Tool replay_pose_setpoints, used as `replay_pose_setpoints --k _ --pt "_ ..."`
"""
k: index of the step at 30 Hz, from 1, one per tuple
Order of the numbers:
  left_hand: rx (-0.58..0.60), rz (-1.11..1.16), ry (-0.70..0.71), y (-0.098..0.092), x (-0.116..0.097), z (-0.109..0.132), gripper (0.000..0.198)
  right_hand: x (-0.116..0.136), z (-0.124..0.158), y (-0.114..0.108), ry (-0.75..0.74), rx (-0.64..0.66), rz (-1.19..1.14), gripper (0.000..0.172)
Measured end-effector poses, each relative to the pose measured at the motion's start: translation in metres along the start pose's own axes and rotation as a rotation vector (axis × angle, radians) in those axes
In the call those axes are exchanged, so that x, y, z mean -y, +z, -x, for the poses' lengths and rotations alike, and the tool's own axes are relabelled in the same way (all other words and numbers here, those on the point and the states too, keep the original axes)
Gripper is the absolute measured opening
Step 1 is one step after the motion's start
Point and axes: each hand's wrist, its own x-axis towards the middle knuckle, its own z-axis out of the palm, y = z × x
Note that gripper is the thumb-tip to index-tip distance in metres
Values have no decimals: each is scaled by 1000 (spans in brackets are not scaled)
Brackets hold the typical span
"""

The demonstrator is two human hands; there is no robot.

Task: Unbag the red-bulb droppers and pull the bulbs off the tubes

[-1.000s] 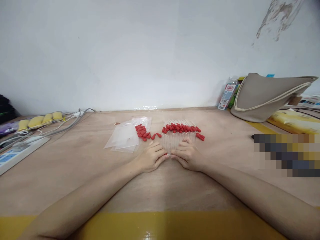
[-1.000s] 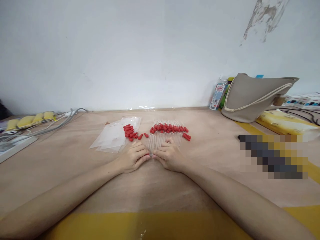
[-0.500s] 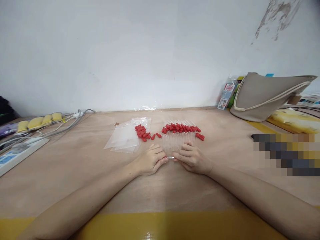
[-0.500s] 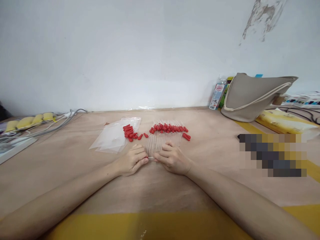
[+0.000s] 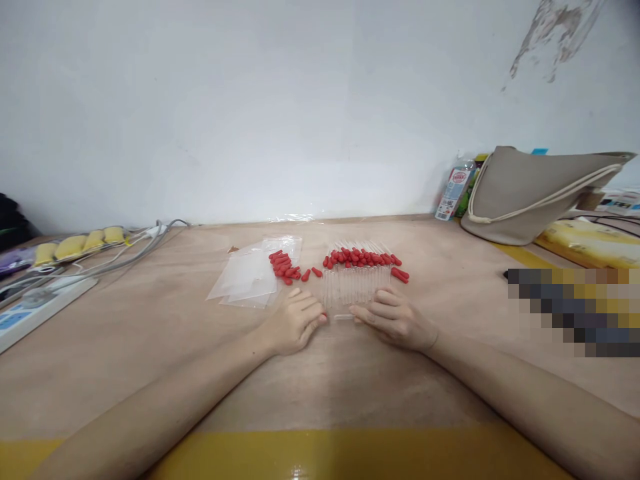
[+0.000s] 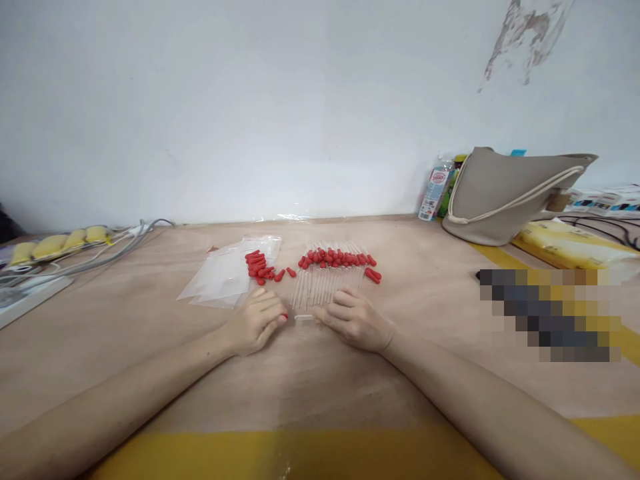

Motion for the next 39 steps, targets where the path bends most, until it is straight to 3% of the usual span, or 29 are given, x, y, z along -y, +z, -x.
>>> replay_pose_setpoints --k 6,9,12,17,23,29,39 --pt "-198 103 -419 -19 28 12 29 -17 6 -3 440 -31 -2 30" --pt "-283 35 -509 -34 44 4 27 -22 -2 3 583 -25 -63 28" --pt "-285 -42 -578 -46 66 -10 24 -26 -14 9 670 -20 -132 22" --pt "-208 30 -781 -54 94 -38 24 -29 -39 25 624 126 -42 23" --pt "-157 -44 -816 -30 91 -54 21 -16 -53 42 527 352 177 18" --pt "29 -287 -755 -7 80 -63 21 -6 -52 44 547 358 133 23" --pt "107 -315 -778 1 78 -72 25 -2 -49 46 559 365 49 44"
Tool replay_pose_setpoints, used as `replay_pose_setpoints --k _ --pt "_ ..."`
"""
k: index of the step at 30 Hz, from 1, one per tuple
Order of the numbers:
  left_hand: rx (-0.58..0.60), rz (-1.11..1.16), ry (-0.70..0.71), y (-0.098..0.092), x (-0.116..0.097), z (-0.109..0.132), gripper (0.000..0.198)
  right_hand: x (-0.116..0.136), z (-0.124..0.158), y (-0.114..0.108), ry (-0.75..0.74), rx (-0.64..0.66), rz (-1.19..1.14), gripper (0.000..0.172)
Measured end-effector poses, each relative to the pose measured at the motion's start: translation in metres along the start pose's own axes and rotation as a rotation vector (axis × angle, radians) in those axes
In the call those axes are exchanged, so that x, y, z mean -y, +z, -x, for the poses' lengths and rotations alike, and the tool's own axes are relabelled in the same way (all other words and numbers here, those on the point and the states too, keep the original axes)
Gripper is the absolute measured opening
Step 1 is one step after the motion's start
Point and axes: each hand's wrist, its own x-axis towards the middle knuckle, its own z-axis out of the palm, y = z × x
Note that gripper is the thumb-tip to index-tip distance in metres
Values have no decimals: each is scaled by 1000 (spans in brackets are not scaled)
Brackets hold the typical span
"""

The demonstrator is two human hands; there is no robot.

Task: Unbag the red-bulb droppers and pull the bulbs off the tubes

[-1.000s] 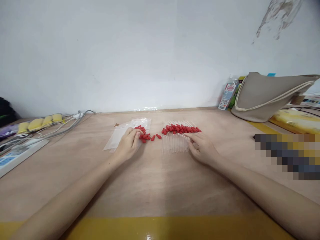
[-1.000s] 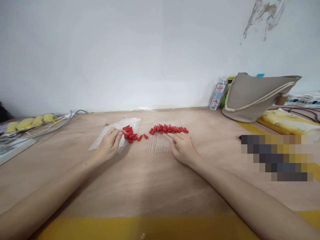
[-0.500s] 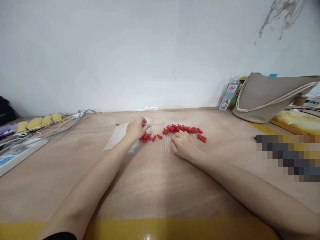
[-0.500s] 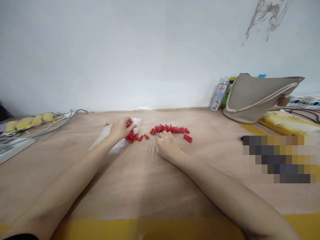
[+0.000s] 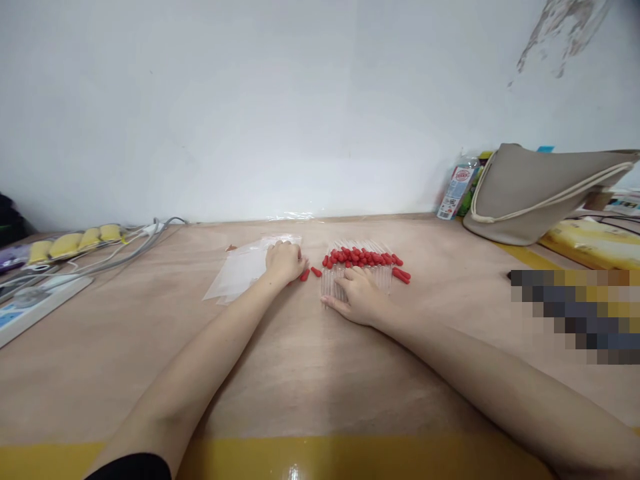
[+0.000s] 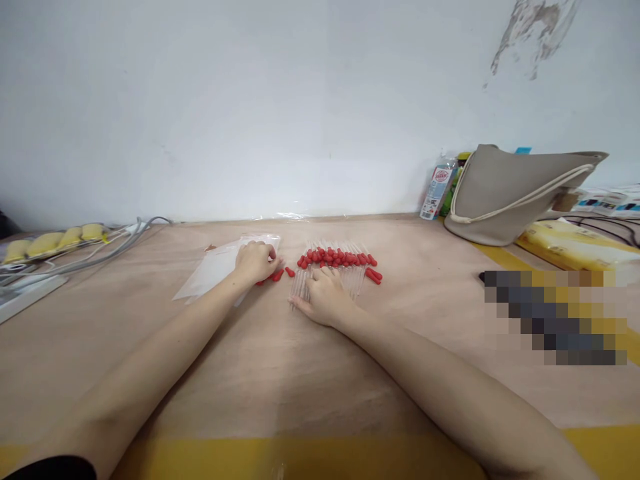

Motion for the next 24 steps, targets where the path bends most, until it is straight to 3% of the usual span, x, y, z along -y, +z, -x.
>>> replay_pose_setpoints --k 6,12,16,24 --pt "42 57 58 -6 -13 -1 25 -7 4 -3 -18 -115 16 36" --pt "106 108 114 2 -28 -11 26 -24 25 -8 -107 -214 61 25" --pt "130 136 85 8 -32 -15 20 -29 33 -8 -82 -273 -8 24" --pt "54 156 12 -1 -29 -13 20 -28 32 -7 -67 -291 -52 23"
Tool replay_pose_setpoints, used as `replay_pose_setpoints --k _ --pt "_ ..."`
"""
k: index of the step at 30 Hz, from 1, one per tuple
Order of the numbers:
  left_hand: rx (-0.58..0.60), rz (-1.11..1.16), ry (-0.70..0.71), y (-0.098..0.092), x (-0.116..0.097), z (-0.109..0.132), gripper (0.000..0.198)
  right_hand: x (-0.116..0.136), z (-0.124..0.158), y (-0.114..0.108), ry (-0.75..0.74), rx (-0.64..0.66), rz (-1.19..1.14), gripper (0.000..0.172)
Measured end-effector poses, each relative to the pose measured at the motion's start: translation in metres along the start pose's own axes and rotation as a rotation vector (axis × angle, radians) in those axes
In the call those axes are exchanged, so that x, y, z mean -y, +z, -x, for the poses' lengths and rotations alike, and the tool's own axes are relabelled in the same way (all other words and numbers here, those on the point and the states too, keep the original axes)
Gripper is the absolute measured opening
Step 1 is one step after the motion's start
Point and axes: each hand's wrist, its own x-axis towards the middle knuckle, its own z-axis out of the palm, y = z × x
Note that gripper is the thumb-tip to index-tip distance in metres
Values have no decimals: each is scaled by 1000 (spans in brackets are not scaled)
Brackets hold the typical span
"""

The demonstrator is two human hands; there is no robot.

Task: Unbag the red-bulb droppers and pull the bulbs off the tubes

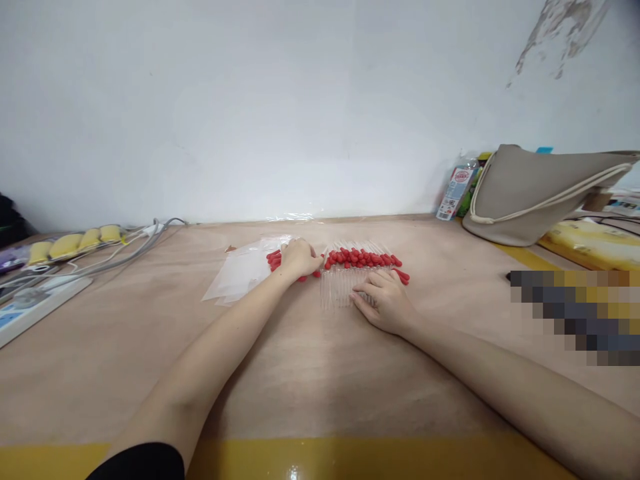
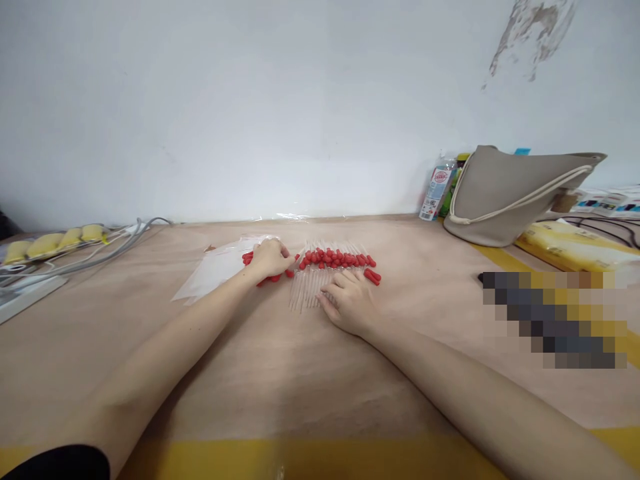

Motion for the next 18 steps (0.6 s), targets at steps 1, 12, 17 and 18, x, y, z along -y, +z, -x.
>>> replay_pose_setpoints --k 1,12,17,18 --pt "-11 -3 6 -4 2 3 20 0 0 0 9 0 -4 22" --pt "-193 -40 399 -41 43 83 13 2 -1 1 36 -126 -105 26" --pt "-288 65 582 -18 39 111 10 10 -2 -3 -126 -50 -80 39" --pt "-306 92 604 -12 37 114 10 10 -2 -3 -152 -21 -74 36"
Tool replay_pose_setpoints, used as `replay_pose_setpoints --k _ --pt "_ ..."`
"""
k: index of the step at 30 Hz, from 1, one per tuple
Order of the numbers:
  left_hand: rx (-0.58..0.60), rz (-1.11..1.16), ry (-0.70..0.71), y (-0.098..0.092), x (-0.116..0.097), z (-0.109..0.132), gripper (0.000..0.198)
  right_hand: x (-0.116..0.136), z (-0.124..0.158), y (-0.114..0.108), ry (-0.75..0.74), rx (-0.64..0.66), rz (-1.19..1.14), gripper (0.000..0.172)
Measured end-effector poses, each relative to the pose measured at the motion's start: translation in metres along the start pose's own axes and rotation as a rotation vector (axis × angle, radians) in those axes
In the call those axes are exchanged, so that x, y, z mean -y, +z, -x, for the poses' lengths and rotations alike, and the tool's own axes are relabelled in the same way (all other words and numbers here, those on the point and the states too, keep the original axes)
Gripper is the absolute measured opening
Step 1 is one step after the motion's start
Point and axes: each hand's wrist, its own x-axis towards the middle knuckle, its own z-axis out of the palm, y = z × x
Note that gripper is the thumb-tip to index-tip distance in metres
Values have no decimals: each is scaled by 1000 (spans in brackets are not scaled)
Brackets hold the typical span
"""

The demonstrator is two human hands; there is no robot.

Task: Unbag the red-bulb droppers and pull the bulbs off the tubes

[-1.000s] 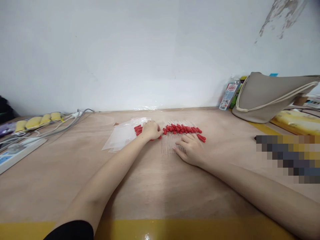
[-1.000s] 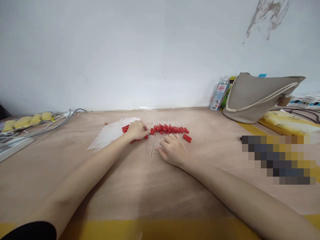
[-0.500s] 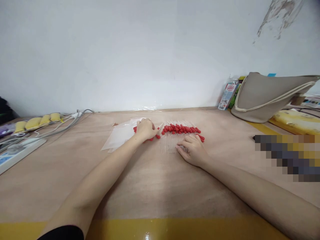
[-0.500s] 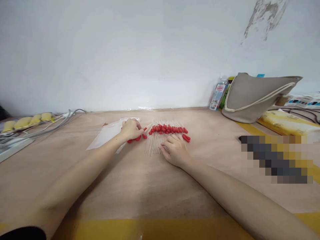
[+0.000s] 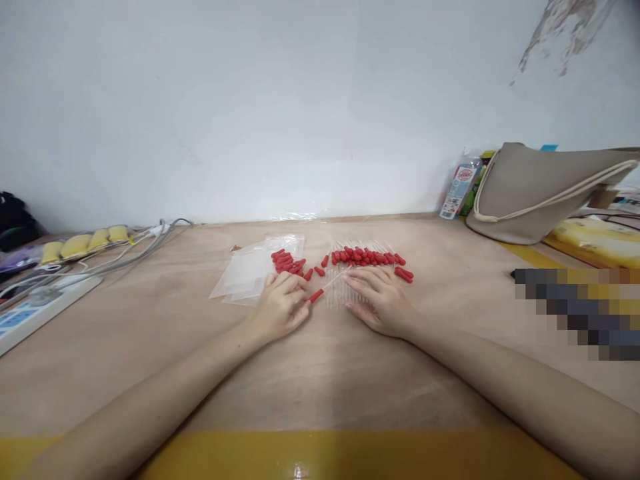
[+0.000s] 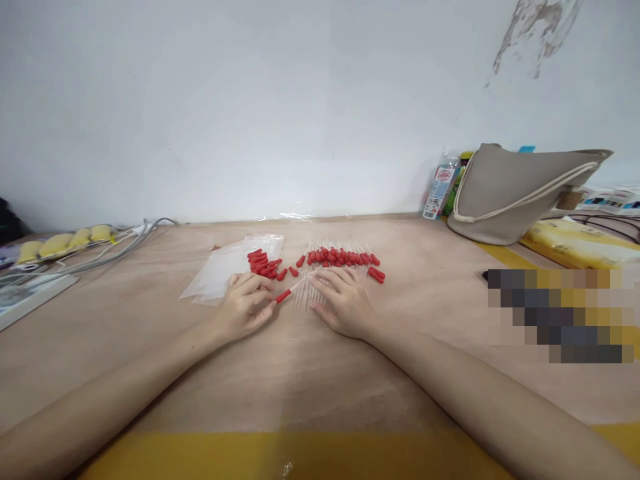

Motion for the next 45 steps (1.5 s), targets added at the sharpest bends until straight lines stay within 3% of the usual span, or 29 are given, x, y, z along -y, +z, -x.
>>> replay_pose_setpoints --k 5,15,19,24,31,45 --pt "-53 88 57 14 -6 6 8 0 2 1 -27 44 13 28" --pt "-127 155 75 14 -8 5 11 1 4 5 -41 121 12 26" --pt "-57 202 67 16 -16 0 31 6 3 6 -35 146 -21 29" --pt "22 177 117 19 -24 -7 14 12 1 7 -73 143 -108 28" --pt "79 83 170 16 -25 -8 20 10 3 8 -147 88 -201 29" --pt "191 127 130 13 -24 -6 27 10 6 2 -257 -8 -112 16"
